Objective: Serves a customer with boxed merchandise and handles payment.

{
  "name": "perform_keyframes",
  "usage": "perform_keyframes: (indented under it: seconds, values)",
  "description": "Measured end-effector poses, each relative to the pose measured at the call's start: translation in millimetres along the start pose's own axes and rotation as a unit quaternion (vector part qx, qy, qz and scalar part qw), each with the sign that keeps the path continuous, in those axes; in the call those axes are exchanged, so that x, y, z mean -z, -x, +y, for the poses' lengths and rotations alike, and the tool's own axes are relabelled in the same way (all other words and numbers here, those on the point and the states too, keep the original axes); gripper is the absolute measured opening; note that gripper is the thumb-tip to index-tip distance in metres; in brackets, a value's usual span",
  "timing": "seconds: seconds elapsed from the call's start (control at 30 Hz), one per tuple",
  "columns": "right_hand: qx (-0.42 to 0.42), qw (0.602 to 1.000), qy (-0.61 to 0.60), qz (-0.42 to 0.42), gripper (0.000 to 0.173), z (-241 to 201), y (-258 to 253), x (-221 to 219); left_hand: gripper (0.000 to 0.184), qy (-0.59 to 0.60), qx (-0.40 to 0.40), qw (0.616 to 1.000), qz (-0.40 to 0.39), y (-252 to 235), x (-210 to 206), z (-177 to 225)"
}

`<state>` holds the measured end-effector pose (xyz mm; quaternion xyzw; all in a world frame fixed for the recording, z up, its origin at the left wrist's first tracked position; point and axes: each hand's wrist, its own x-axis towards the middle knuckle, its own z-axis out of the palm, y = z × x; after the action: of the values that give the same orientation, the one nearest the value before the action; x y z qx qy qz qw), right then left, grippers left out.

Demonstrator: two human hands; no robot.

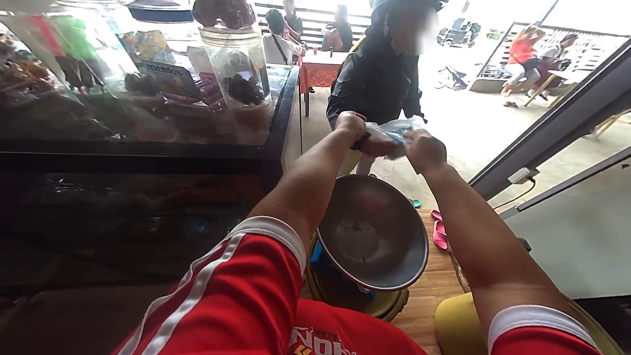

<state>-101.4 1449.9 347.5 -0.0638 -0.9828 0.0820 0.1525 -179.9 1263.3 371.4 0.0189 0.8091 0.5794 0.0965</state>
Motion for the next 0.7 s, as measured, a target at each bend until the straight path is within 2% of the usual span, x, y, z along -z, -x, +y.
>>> perform_keyframes:
  seconds: [0.1, 0.17, 0.2, 0.27, 0.33, 0.4, 0.43, 0.47, 0.5, 0.53, 0.57, 0.63, 0.7]
  values:
    - [0.067, 0.993, -0.032, 0.090, 0.032, 8, 21, 1, 0.049, 0.047, -0.028, 0.998, -0.015, 9, -12, -7]
    - [0.095, 0.985, -0.083, 0.117, 0.032, 18, 55, 6, 0.052, 0.106, -0.039, 0.993, -0.046, 31, -23, -13]
    - [0.087, 0.982, -0.117, 0.117, 0.032, 24, 78, 12, 0.050, 0.124, -0.057, 0.988, -0.076, 49, -26, -16]
    - [0.011, 0.970, -0.215, 0.113, 0.035, 40, 136, 22, 0.042, 0.113, -0.122, 0.972, -0.168, 105, -19, -29]
    - [-0.114, 0.923, -0.344, 0.131, 0.035, 49, 206, 29, 0.033, 0.023, -0.235, 0.924, -0.302, 168, 11, -60]
    - [-0.191, 0.848, -0.476, 0.132, 0.028, 46, 281, 21, 0.025, -0.069, -0.319, 0.839, -0.435, 222, 55, -107]
    - [-0.211, 0.807, -0.539, 0.120, 0.021, 37, 314, 10, 0.023, -0.103, -0.327, 0.800, -0.492, 241, 79, -134]
    - [-0.230, 0.764, -0.596, 0.093, 0.018, 20, 340, -3, 0.022, -0.126, -0.300, 0.780, -0.534, 253, 101, -161]
    - [-0.254, 0.729, -0.633, 0.053, 0.017, -4, 358, -14, 0.024, -0.124, -0.236, 0.792, -0.549, 263, 123, -185]
    - [-0.277, 0.711, -0.646, 0.011, 0.016, -33, 367, -25, 0.028, -0.096, -0.158, 0.830, -0.526, 270, 142, -204]
    - [-0.290, 0.711, -0.640, -0.031, 0.015, -64, 370, -36, 0.033, -0.050, -0.095, 0.876, -0.469, 278, 159, -221]
    - [-0.261, 0.745, -0.606, -0.095, 0.023, -125, 364, -58, 0.040, 0.023, -0.015, 0.936, -0.350, 298, 184, -240]
    - [-0.194, 0.788, -0.569, -0.134, 0.030, -193, 353, -70, 0.047, 0.034, 0.013, 0.952, -0.305, 322, 210, -253]
